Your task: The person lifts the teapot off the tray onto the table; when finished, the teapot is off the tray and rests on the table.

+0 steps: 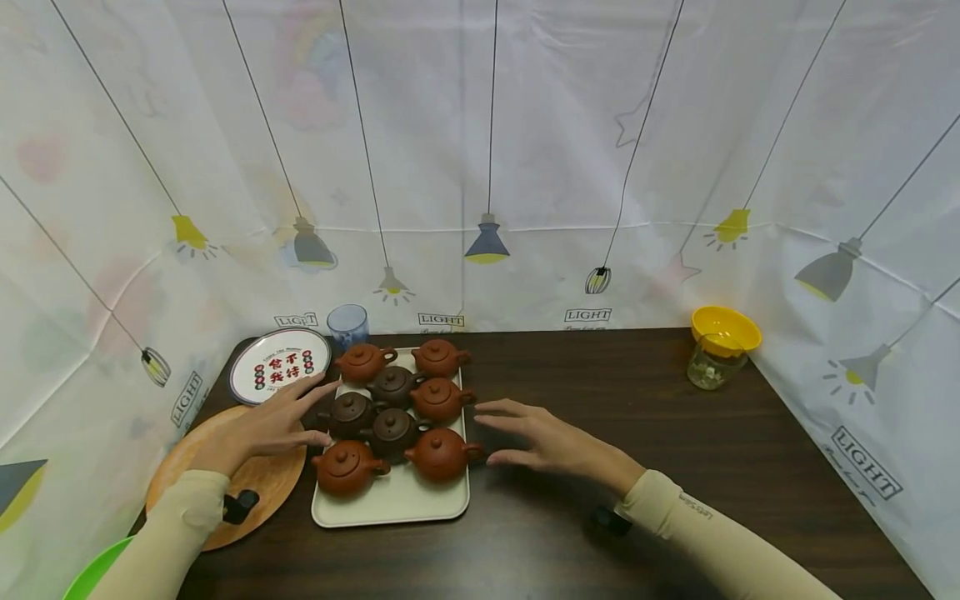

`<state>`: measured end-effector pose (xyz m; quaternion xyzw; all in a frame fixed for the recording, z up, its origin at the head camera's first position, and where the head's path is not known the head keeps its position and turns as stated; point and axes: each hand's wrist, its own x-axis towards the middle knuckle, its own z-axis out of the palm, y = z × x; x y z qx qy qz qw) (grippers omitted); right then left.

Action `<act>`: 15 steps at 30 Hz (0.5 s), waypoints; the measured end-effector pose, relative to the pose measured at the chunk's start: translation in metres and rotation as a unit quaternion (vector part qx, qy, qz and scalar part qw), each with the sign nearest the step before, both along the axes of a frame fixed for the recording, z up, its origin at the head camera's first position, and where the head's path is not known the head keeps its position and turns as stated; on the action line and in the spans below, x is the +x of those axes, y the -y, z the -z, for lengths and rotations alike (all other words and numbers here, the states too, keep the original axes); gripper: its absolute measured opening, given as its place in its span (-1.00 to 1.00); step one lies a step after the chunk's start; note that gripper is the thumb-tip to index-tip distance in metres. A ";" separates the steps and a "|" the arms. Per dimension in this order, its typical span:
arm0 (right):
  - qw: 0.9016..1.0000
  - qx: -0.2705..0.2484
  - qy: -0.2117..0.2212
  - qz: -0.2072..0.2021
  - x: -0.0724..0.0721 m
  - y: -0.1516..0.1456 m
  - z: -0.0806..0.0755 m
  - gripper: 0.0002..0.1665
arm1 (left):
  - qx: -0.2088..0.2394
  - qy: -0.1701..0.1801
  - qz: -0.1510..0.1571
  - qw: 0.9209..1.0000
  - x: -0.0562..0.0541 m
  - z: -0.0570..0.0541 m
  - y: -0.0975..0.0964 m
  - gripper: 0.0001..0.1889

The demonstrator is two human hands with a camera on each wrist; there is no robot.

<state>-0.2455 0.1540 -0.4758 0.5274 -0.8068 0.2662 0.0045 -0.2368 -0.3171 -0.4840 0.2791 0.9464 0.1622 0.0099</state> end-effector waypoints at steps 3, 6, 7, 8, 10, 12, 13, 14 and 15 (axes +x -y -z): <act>1.000 -0.009 0.005 -0.005 0.001 0.007 0.002 -0.31 | -0.002 0.014 0.002 1.000 -0.001 0.004 0.003 -0.07; 1.000 -0.019 -0.002 -0.013 0.000 0.014 0.006 -0.39 | -0.007 0.043 -0.004 0.999 -0.002 0.008 0.005 -0.08; 1.000 -0.023 -0.005 -0.018 0.000 0.016 0.007 -0.42 | -0.011 0.052 -0.008 0.999 -0.003 0.010 0.005 -0.08; 0.999 -0.028 -0.008 -0.022 0.000 0.018 0.009 -0.45 | -0.014 0.063 -0.013 0.998 -0.003 0.011 0.004 -0.08; 0.999 -0.039 -0.021 -0.030 0.000 0.021 0.012 -0.54 | -0.018 0.078 -0.017 0.997 -0.003 0.012 0.004 -0.08; 0.998 -0.049 -0.033 -0.037 0.000 0.023 0.015 -0.61 | -0.020 0.081 -0.014 0.996 -0.005 0.014 0.003 -0.08; 0.997 -0.054 -0.039 -0.039 0.000 0.024 0.015 -0.63 | -0.022 0.078 -0.011 0.997 -0.006 0.014 0.002 -0.08; 0.997 -0.059 -0.044 -0.039 0.000 0.024 0.016 -0.65 | -0.022 0.077 -0.008 0.997 -0.007 0.014 0.001 -0.08; 0.996 -0.063 -0.047 -0.039 0.000 0.024 0.017 -0.67 | -0.023 0.076 -0.005 0.997 -0.008 0.014 0.001 -0.08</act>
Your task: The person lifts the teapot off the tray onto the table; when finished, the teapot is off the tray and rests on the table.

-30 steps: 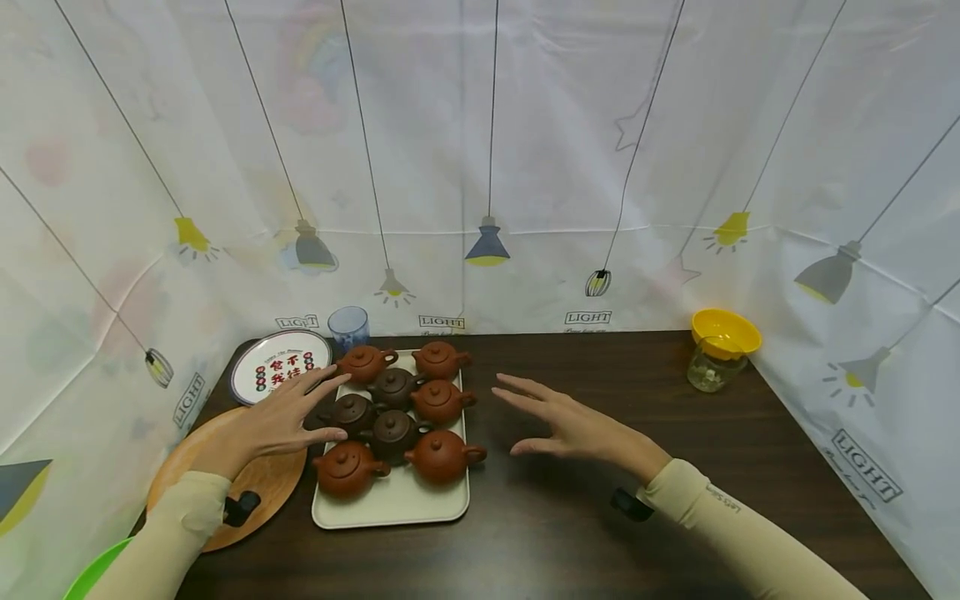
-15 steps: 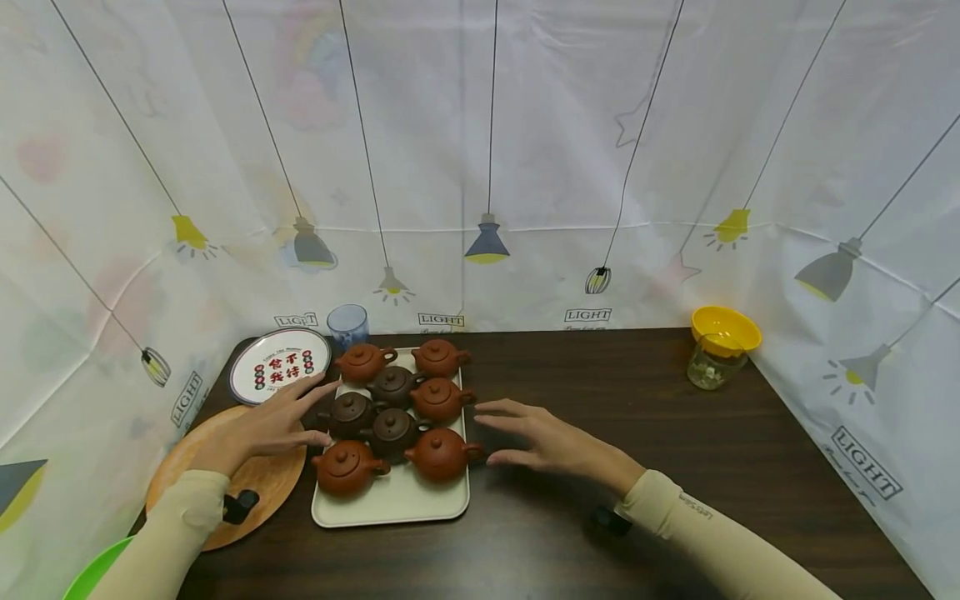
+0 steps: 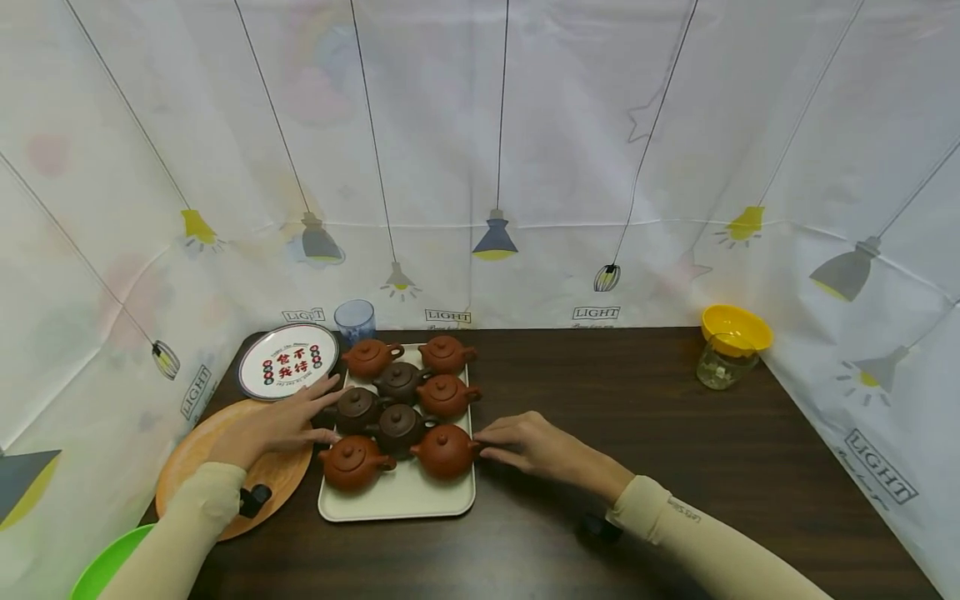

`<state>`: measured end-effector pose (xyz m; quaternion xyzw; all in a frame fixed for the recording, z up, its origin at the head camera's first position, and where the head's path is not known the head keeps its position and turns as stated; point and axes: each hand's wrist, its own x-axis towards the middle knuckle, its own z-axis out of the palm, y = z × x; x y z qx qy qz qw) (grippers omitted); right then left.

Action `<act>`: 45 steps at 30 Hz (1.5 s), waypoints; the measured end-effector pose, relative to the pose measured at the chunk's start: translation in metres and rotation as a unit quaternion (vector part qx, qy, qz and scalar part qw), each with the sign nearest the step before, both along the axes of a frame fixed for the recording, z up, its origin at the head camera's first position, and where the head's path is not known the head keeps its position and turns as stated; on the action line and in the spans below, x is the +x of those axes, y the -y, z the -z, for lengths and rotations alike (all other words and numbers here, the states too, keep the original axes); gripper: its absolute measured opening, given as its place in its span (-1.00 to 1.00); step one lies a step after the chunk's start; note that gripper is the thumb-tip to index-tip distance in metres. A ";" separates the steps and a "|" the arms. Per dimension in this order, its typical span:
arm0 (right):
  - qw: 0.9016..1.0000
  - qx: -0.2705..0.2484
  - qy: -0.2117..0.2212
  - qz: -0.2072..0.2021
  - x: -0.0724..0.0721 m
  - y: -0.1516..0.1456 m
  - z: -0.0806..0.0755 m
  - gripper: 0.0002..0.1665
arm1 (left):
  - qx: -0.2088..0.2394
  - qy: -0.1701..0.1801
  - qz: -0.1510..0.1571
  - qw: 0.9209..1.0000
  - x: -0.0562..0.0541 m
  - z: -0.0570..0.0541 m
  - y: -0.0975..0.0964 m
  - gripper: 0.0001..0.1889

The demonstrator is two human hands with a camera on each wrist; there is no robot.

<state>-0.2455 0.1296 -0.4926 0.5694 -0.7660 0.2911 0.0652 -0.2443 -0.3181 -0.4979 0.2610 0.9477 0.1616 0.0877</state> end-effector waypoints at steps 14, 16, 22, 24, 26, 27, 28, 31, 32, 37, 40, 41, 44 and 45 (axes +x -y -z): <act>0.999 0.025 0.020 0.028 0.002 0.004 -0.002 -0.73 | -0.012 0.060 -0.030 0.998 0.000 0.002 -0.002 -0.07; 0.999 0.033 0.021 0.033 0.003 0.005 -0.002 -0.74 | -0.009 0.064 -0.032 0.997 0.001 0.002 -0.002 -0.07; 0.998 0.038 0.036 0.047 0.004 0.008 -0.002 -0.81 | 0.002 0.065 -0.029 0.997 0.002 0.002 -0.001 -0.07; 0.997 0.034 0.044 0.048 0.005 0.009 -0.001 -0.84 | 0.003 0.062 -0.028 0.998 0.002 0.002 0.000 -0.07; 0.998 0.027 0.046 0.047 0.004 0.010 0.001 -0.87 | 0.006 0.062 -0.028 0.998 0.002 0.003 0.000 -0.07; 0.998 0.023 0.042 0.046 0.005 0.010 0.002 -0.89 | 0.006 0.062 -0.028 0.998 0.002 0.004 0.001 -0.07; 0.998 0.019 0.036 0.045 0.005 0.010 0.003 -0.90 | 0.006 0.062 -0.028 0.998 0.001 0.004 0.001 -0.07; 0.999 0.002 0.015 0.042 0.005 0.010 0.005 -0.92 | 0.007 0.066 -0.031 0.997 0.001 0.005 0.001 -0.06; 0.999 -0.004 0.009 0.041 0.005 0.009 0.005 -0.92 | 0.007 0.067 -0.032 0.997 0.001 0.005 0.001 -0.06; 0.998 -0.029 0.007 0.053 0.004 0.004 -0.003 -0.86 | 0.009 0.066 -0.034 0.997 0.003 0.005 0.001 -0.06; 0.997 -0.031 -0.003 0.074 -0.002 -0.003 -0.015 -0.82 | 0.008 0.059 -0.030 0.998 0.002 0.005 0.001 -0.07; 0.996 -0.031 -0.006 0.081 -0.005 -0.006 -0.019 -0.81 | 0.009 0.058 -0.030 0.998 0.002 0.004 0.001 -0.07; 0.994 -0.040 -0.020 0.096 -0.017 -0.016 -0.029 -0.81 | 0.010 0.060 -0.029 0.998 0.002 0.004 0.000 -0.07; 0.994 -0.043 -0.021 0.103 -0.022 -0.020 -0.032 -0.82 | 0.011 0.062 -0.029 0.998 0.002 0.004 0.000 -0.07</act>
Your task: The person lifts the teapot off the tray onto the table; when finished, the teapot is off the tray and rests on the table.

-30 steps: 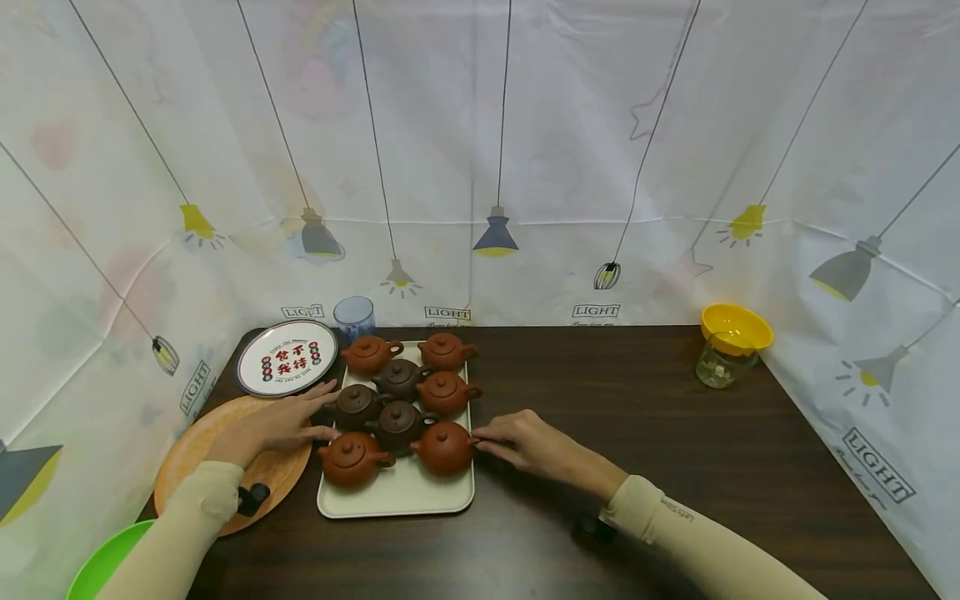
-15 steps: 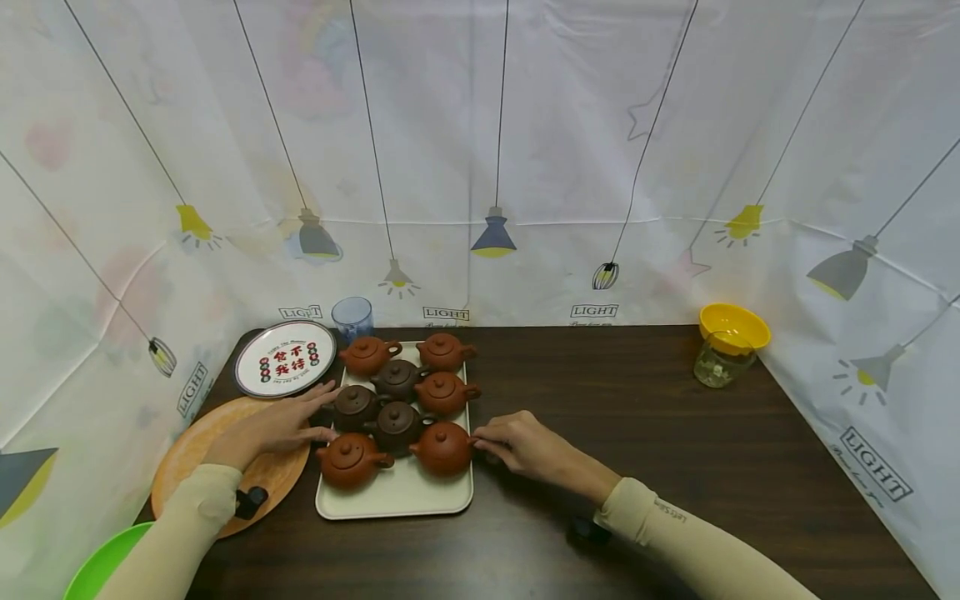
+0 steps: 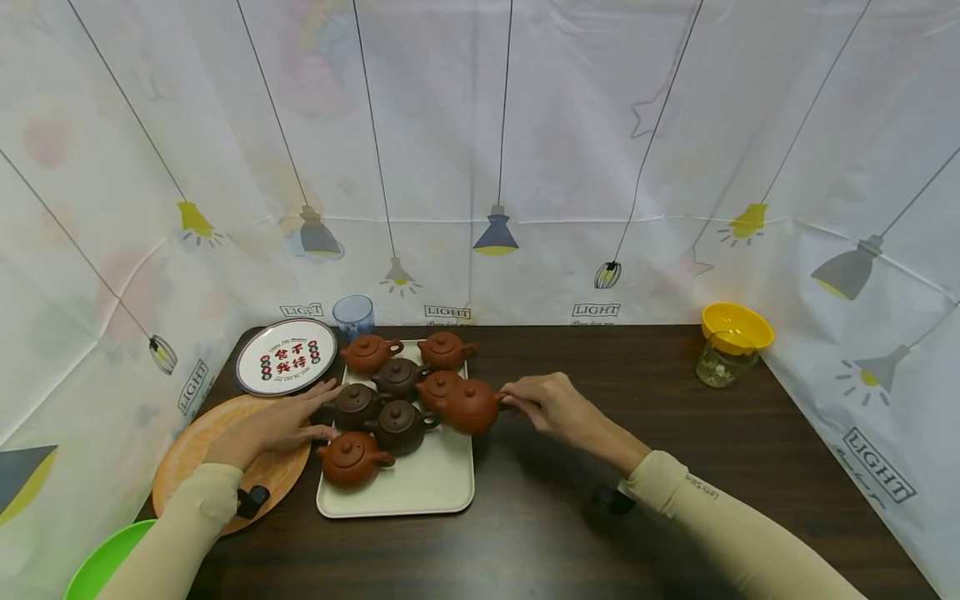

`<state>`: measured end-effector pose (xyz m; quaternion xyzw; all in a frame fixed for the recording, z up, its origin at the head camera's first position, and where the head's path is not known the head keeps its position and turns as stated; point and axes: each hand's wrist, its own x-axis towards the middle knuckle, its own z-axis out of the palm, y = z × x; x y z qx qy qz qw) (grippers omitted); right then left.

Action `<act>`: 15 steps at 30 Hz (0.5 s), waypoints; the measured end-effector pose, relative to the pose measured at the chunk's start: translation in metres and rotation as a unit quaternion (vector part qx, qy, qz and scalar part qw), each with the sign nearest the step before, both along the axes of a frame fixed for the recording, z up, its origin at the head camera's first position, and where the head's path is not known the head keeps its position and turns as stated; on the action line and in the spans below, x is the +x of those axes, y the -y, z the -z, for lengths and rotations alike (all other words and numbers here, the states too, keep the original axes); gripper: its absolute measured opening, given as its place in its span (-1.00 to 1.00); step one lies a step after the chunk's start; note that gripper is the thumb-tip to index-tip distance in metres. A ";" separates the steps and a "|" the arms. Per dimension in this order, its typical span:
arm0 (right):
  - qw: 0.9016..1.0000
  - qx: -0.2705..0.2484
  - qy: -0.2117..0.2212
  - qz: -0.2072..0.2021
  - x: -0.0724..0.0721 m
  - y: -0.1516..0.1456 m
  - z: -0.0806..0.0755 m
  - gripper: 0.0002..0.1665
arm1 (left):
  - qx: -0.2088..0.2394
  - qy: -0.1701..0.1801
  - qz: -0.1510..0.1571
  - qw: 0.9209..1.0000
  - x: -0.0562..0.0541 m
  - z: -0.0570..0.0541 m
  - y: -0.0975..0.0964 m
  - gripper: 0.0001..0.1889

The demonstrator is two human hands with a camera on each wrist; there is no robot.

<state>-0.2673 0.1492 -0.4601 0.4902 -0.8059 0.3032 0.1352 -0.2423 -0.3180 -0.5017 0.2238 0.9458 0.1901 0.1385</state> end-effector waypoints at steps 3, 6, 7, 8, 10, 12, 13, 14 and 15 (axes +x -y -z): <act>1.000 -0.006 -0.004 0.026 -0.018 -0.012 -0.007 -0.83 | -0.003 0.004 0.001 1.000 0.000 -0.001 0.000 -0.07; 0.998 0.002 0.003 0.068 -0.038 -0.023 -0.011 -0.83 | -0.009 0.008 0.004 1.000 -0.001 -0.001 0.000 -0.06; 0.996 0.007 0.009 0.083 -0.045 -0.025 -0.011 -0.82 | -0.012 0.009 0.005 1.000 -0.001 -0.002 0.000 -0.06; 0.995 0.012 0.017 0.099 -0.052 -0.028 -0.011 -0.81 | -0.013 0.011 0.005 1.000 -0.002 -0.002 0.000 -0.06; 0.991 0.024 0.035 0.127 -0.064 -0.031 -0.009 -0.80 | -0.015 0.016 0.005 1.000 -0.002 -0.004 0.000 -0.06; 0.987 0.033 0.050 0.149 -0.075 -0.032 -0.005 -0.79 | -0.017 0.022 0.006 1.000 -0.003 -0.005 -0.001 -0.06; 0.986 0.037 0.053 0.157 -0.080 -0.033 -0.003 -0.79 | -0.016 0.027 0.006 1.000 -0.003 -0.006 -0.001 -0.05; 0.984 0.040 0.055 0.164 -0.085 -0.033 0.000 -0.80 | -0.016 0.029 0.007 0.999 -0.003 -0.007 -0.002 -0.05; 0.983 0.043 0.057 0.169 -0.089 -0.033 0.002 -0.80 | -0.016 0.031 0.009 0.999 -0.003 -0.008 -0.003 -0.05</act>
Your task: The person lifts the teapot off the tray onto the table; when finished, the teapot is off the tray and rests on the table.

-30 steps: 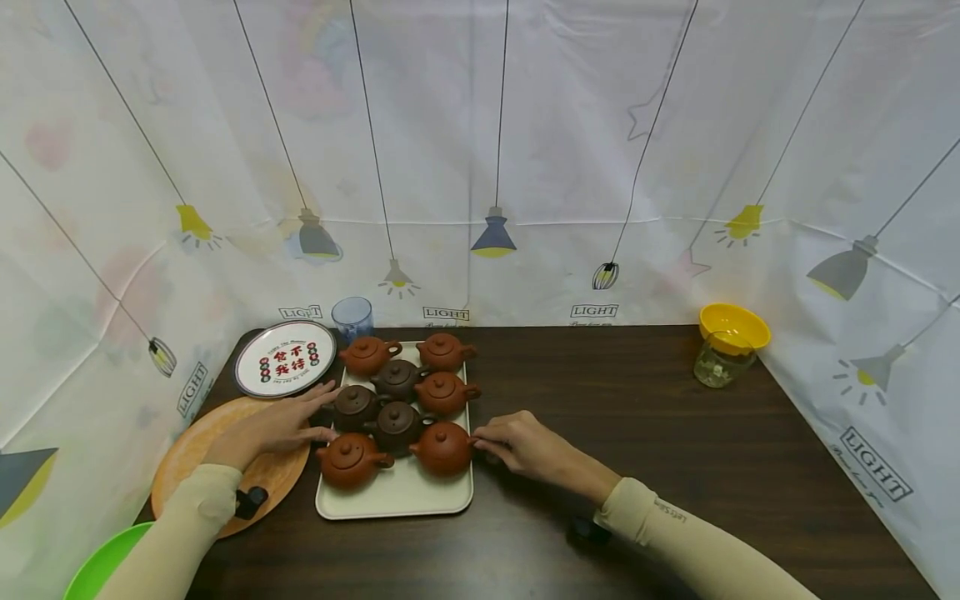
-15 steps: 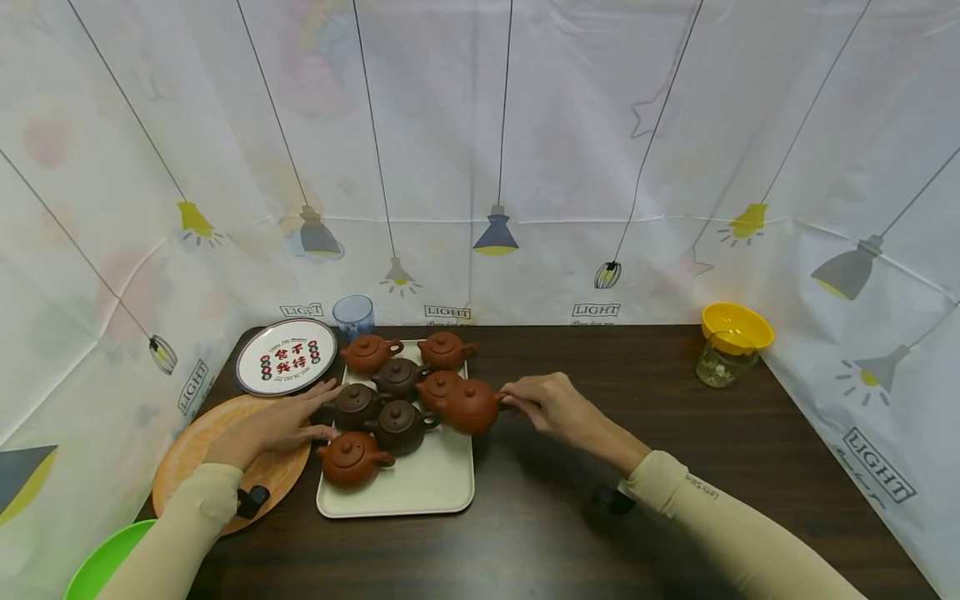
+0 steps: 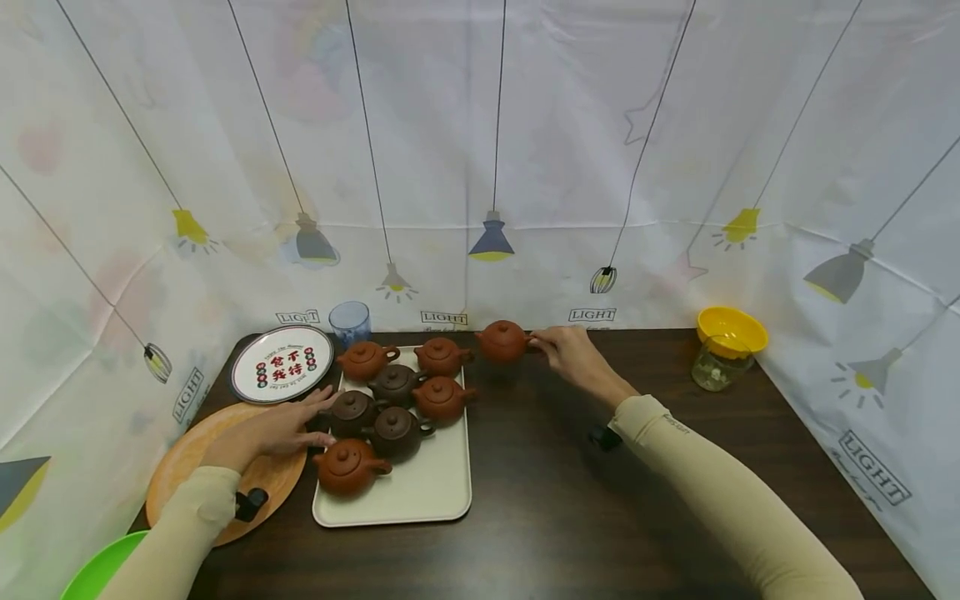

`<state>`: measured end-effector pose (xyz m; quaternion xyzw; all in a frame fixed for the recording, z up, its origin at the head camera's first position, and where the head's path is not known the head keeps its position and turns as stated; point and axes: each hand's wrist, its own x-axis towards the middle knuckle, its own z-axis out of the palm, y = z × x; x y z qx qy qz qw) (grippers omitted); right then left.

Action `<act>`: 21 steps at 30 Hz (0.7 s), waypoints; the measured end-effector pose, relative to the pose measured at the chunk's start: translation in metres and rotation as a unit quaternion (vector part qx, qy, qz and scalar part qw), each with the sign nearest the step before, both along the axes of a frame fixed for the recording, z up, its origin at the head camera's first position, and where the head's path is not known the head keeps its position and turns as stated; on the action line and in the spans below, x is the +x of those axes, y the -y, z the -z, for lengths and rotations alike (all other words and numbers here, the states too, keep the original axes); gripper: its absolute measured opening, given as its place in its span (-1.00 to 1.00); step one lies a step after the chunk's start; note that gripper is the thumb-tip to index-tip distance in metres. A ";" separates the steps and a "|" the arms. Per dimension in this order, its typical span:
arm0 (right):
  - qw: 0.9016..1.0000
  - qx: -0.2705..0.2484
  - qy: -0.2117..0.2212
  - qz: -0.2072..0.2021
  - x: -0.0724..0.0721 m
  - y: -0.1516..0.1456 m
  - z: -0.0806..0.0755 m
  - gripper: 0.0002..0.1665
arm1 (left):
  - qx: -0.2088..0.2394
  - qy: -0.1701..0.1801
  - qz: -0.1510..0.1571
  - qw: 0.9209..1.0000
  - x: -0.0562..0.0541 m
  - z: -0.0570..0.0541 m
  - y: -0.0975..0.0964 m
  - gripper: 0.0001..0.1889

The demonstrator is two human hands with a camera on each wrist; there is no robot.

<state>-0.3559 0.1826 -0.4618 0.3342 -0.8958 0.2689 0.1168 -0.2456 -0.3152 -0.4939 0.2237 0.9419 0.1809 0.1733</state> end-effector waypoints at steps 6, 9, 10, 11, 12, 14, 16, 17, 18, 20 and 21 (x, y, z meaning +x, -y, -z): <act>1.000 0.013 0.006 0.009 -0.021 0.007 0.013 -0.82 | 0.004 0.011 -0.002 1.000 -0.001 -0.001 0.000 -0.06; 0.999 0.030 0.013 0.016 -0.029 0.009 0.020 -0.81 | 0.007 0.019 -0.005 1.000 -0.003 0.002 -0.002 -0.06; 0.999 0.034 0.018 0.020 -0.031 0.009 0.022 -0.81 | 0.005 0.021 -0.006 1.000 -0.003 0.003 -0.003 -0.06; 0.999 0.039 0.021 0.024 -0.033 0.009 0.024 -0.80 | 0.004 0.023 -0.007 1.000 -0.004 0.003 -0.003 -0.06; 0.998 0.042 0.026 0.029 -0.034 0.009 0.026 -0.79 | 0.004 0.027 -0.009 1.000 -0.004 0.004 -0.003 -0.06; 0.998 0.041 0.038 0.037 -0.037 0.009 0.029 -0.79 | 0.004 0.032 -0.013 0.999 -0.004 0.005 -0.003 -0.05; 0.997 0.034 0.049 0.042 -0.040 0.009 0.032 -0.78 | 0.006 0.036 -0.014 0.999 -0.004 0.005 -0.002 -0.05; 0.997 0.028 0.054 0.043 -0.041 0.009 0.033 -0.78 | 0.008 0.037 -0.015 0.999 -0.003 0.005 -0.001 -0.05; 0.997 0.023 0.059 0.045 -0.042 0.009 0.034 -0.78 | 0.011 0.037 -0.015 0.999 -0.003 0.005 -0.001 -0.05; 0.997 0.017 0.063 0.045 -0.045 0.009 0.035 -0.77 | 0.017 0.036 -0.017 0.999 -0.003 0.005 0.000 -0.05; 0.997 0.016 0.064 0.045 -0.046 0.010 0.035 -0.76 | 0.020 0.035 -0.018 0.999 -0.002 0.004 0.001 -0.04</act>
